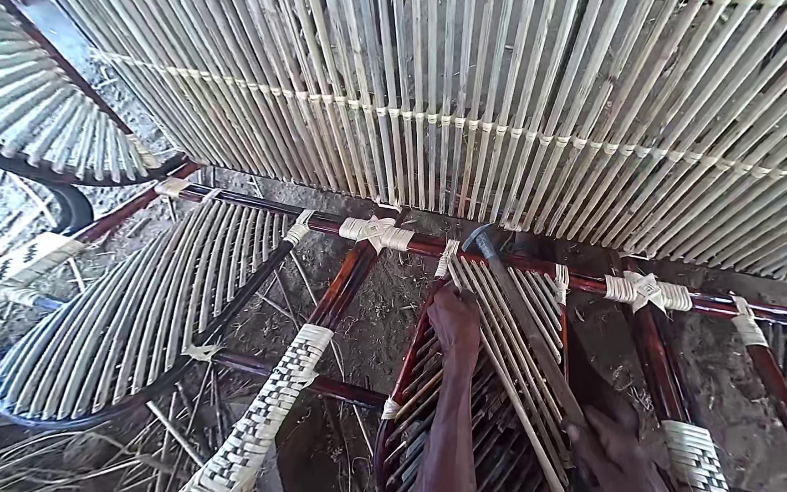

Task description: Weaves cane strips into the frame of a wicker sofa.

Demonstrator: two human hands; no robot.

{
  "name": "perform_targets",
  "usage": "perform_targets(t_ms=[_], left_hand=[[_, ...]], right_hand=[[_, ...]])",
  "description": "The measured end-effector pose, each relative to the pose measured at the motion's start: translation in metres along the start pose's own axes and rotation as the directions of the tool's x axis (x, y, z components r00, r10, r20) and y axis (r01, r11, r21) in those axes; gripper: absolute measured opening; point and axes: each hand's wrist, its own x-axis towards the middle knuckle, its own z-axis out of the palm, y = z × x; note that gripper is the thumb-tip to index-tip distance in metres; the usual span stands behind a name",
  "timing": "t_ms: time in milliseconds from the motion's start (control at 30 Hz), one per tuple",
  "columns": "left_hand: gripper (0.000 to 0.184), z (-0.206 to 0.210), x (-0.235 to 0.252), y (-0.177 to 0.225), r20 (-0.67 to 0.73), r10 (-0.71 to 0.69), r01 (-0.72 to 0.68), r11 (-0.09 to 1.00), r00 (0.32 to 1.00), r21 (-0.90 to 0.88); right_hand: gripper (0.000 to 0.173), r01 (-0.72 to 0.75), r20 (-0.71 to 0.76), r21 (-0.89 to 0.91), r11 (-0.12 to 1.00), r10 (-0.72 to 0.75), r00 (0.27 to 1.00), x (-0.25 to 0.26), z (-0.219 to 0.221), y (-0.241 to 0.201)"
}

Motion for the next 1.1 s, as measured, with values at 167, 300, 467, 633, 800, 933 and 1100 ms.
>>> perform_targets(t_ms=[167, 300, 467, 633, 800, 933, 1100], left_hand=[[0.021, -0.002, 0.003, 0.005, 0.031, -0.036, 0.035, 0.999, 0.999, 0.034], [0.021, -0.003, 0.003, 0.008, 0.034, -0.049, 0.047, 0.997, 0.998, 0.059], [0.021, -0.003, 0.004, 0.008, 0.037, -0.054, 0.051, 0.996, 0.998, 0.078], [0.021, -0.004, 0.004, 0.009, 0.043, -0.058, 0.054, 0.995, 0.997, 0.078], [0.021, -0.002, 0.002, 0.006, 0.019, -0.028, 0.027, 0.998, 0.999, 0.049], [0.020, -0.002, 0.004, 0.007, 0.027, -0.037, 0.035, 0.997, 0.999, 0.065], [0.022, -0.001, -0.002, 0.000, 0.004, 0.010, -0.010, 1.000, 1.000, 0.007]], right_hand=[[0.027, 0.172, -0.150, -0.120, 0.978, -0.190, 0.970, 0.000, 0.012, -0.002], [0.030, 0.004, -0.011, -0.231, 0.973, -0.007, 1.000, 0.007, 0.008, -0.017], [0.024, 0.109, -0.082, -0.089, 0.990, -0.116, 0.990, 0.002, 0.011, -0.016], [0.026, 0.149, -0.165, -0.012, 0.989, -0.149, 0.975, 0.003, 0.019, -0.015], [0.027, -0.044, 0.096, -0.090, 0.995, 0.052, 0.994, 0.016, -0.004, -0.016], [0.023, 0.154, -0.122, 0.045, 0.987, -0.147, 0.982, 0.008, -0.003, -0.025], [0.034, 0.096, -0.141, -0.145, 0.985, -0.116, 0.983, 0.007, 0.010, -0.025]])
